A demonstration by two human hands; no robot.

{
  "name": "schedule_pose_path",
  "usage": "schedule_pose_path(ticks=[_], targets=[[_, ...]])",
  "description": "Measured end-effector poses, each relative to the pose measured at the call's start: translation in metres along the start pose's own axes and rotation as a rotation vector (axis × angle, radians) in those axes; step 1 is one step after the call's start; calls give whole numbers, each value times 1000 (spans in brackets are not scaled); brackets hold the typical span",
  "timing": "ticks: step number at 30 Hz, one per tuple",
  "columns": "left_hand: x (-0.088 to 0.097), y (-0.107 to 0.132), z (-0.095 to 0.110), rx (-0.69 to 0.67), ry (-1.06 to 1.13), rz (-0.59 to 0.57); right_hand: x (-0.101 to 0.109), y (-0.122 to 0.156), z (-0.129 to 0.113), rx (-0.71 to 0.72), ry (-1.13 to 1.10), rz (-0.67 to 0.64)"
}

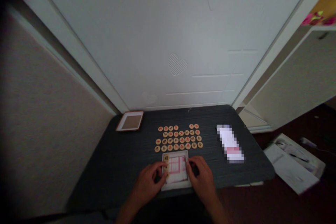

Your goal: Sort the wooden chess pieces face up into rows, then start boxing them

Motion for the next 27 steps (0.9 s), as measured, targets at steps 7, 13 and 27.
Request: schedule_pose_path(ticks=[7,13,27], targets=[[0,-2,2,34,13,-21,-2,0,2,-9,0,1],[2,-1,2,37,39,-40,-1,-1,-1,-33,-9,16],[6,-10,-11,107,192,-89,-5,-4,1,-75,-55,-37]])
Point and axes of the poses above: each hand's wrist, its own y-axis away from the middle knuckle, its own x-axis out of the back of the hand, z = x × y, the point moved 3 cm from there along -y, towards the middle knuckle, and after that the axes turned 8 degrees about -z, right-handed, at the moved point
